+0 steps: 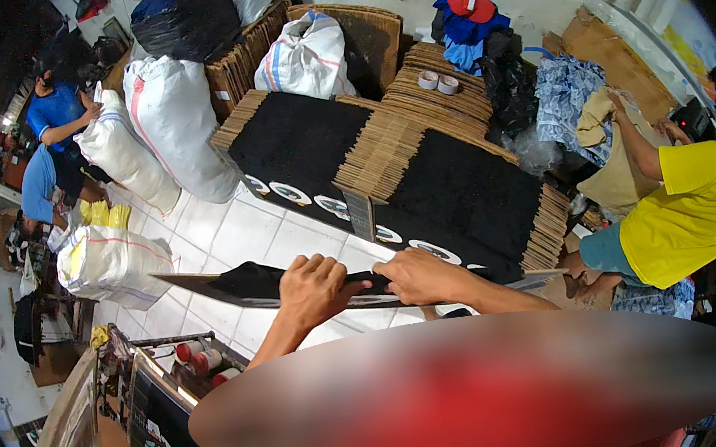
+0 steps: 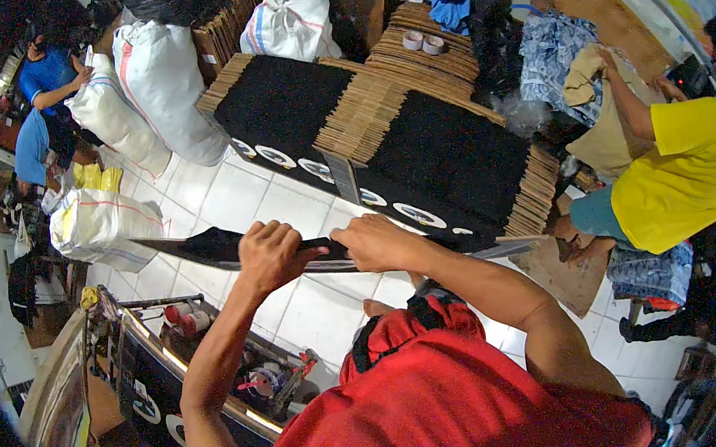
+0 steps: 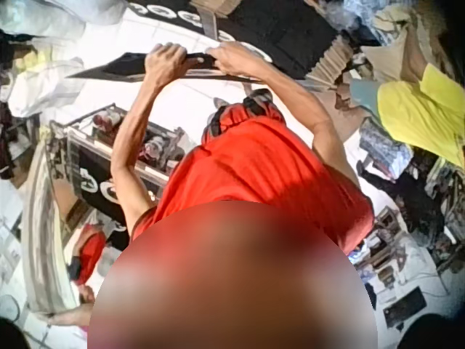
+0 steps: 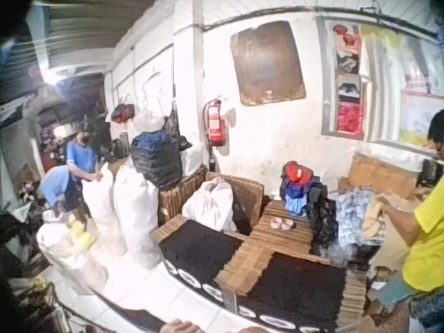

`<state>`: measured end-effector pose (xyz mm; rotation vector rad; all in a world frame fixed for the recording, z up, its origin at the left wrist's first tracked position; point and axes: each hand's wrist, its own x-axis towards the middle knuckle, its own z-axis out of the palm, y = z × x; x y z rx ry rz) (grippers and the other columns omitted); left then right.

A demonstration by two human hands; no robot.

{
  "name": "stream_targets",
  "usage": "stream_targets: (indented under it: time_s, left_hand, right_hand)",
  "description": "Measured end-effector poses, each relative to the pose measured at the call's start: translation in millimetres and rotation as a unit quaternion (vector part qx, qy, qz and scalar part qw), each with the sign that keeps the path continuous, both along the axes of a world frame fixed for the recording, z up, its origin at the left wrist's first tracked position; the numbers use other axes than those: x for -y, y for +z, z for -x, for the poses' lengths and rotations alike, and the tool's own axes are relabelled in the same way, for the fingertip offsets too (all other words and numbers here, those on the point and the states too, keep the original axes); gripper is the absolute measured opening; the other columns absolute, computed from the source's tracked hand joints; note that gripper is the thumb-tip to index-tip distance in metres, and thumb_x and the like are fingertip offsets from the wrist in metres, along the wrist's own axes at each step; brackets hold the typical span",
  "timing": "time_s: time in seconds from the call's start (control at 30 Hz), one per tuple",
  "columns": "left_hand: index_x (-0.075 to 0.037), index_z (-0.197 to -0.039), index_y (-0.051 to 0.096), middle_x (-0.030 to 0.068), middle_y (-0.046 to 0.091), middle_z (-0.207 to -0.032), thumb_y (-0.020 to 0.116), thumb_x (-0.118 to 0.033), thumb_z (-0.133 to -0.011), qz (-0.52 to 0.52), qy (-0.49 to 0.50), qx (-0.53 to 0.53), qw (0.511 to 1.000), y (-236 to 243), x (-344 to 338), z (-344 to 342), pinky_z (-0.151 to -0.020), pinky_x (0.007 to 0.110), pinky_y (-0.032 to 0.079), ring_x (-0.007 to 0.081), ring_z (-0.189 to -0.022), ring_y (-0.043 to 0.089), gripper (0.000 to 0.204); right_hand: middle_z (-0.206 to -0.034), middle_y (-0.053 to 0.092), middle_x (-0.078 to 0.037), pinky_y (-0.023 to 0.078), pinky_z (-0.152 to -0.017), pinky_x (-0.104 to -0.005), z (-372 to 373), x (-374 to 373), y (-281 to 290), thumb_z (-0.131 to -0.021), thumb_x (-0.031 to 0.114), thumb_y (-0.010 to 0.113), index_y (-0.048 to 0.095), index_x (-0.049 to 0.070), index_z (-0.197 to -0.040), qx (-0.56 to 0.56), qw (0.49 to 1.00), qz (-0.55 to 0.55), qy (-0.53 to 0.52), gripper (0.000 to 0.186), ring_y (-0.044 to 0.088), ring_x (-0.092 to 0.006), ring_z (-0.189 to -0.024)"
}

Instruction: The person assists in a screen printing operation by taking printed mats from a coworker and stacking them on a pile. The coworker uses a squeegee to apply ink through a screen onto the mats, and the person handles the finished items one at a time.

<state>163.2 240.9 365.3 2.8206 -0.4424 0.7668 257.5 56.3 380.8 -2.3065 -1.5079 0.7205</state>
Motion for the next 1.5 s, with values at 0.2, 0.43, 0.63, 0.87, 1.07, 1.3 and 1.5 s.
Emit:
stream_targets:
  time_s: [0.2, 0.43, 0.63, 0.87, 1.07, 1.3, 1.5]
  left_hand:
    - [-0.007, -0.089, 0.055, 0.0075, 0.057, -0.081, 0.07, -0.034, -0.07, 0.116, 0.062, -0.114, 0.985, -51, 28, 5, -0.081, 0.039, 0.036, 0.0249, -0.085, 0.055, 0.036]
    - [-0.005, -0.101, 0.055, 0.0105, 0.061, -0.093, 0.068, -0.029, -0.074, 0.258, 0.255, -0.262, 0.894, -155, 57, 79, -0.082, 0.041, 0.036, 0.0277, -0.09, 0.056, 0.038]
    - [-0.002, -0.094, 0.059, 0.0139, 0.065, -0.085, 0.068, -0.033, -0.074, 0.393, 0.382, -0.421, 0.722, -243, 119, 196, -0.068, 0.036, 0.049, 0.0291, -0.079, 0.063, 0.038]
    - [0.004, -0.097, 0.059, 0.0181, 0.065, -0.087, 0.068, -0.035, -0.073, 0.489, 0.471, -0.48, 0.556, -268, 165, 250, -0.073, 0.034, 0.048, 0.0279, -0.083, 0.063, 0.046]
    - [0.005, -0.093, 0.06, 0.0184, 0.065, -0.087, 0.069, -0.024, -0.075, 0.556, 0.508, -0.433, 0.495, -283, 177, 252, -0.074, 0.033, 0.048, 0.025, -0.081, 0.063, 0.036]
    - [0.006, -0.091, 0.061, 0.0167, 0.065, -0.084, 0.07, -0.021, -0.075, 0.588, 0.516, -0.404, 0.475, -309, 191, 272, -0.07, 0.031, 0.048, 0.0223, -0.077, 0.062, 0.033]
    - [0.006, -0.088, 0.061, 0.0134, 0.064, -0.079, 0.07, -0.02, -0.075, 0.582, 0.532, -0.424, 0.446, -296, 204, 286, -0.062, 0.03, 0.047, 0.0174, -0.069, 0.06, 0.03]
  right_hand:
    - [-0.078, 0.061, -0.025, 0.046, -0.071, -0.0485, -3, 22, -103, -0.066, 0.003, 0.051, 0.059, -0.003, -0.087, 0.003, 1.0, 0.009, -0.023, 0.024, 0.06, -0.0404, -0.076]
    - [-0.072, 0.06, -0.025, 0.047, -0.066, -0.0492, -15, 67, -218, -0.066, 0.008, 0.053, 0.059, -0.002, -0.085, 0.01, 0.995, -0.036, -0.097, 0.022, 0.06, -0.0411, -0.071]
    - [-0.073, 0.061, -0.025, 0.047, -0.07, -0.0484, -37, 114, -283, -0.068, 0.01, 0.053, 0.06, -0.002, -0.091, 0.002, 0.984, 0.075, -0.159, 0.027, 0.06, -0.0391, -0.073]
    - [-0.075, 0.061, -0.023, 0.046, -0.071, -0.0469, -67, 152, -343, -0.07, 0.007, 0.052, 0.06, -0.002, -0.094, 0.018, 0.974, 0.119, -0.194, 0.027, 0.06, -0.0385, -0.075]
    - [-0.081, 0.063, -0.022, 0.046, -0.076, -0.0464, -82, 169, -375, -0.075, 0.009, 0.052, 0.06, 0.0, -0.1, 0.029, 0.95, 0.194, -0.243, 0.028, 0.06, -0.0376, -0.08]
    - [-0.094, 0.061, -0.019, 0.042, -0.085, -0.0435, -106, 174, -404, -0.076, 0.007, 0.05, 0.06, 0.003, -0.101, 0.035, 0.921, 0.26, -0.289, 0.028, 0.057, -0.0339, -0.093]
    - [-0.093, 0.062, -0.02, 0.042, -0.084, -0.0451, -104, 172, -399, -0.076, 0.008, 0.049, 0.059, 0.0, -0.098, 0.055, 0.919, 0.244, -0.305, 0.025, 0.058, -0.0343, -0.092]
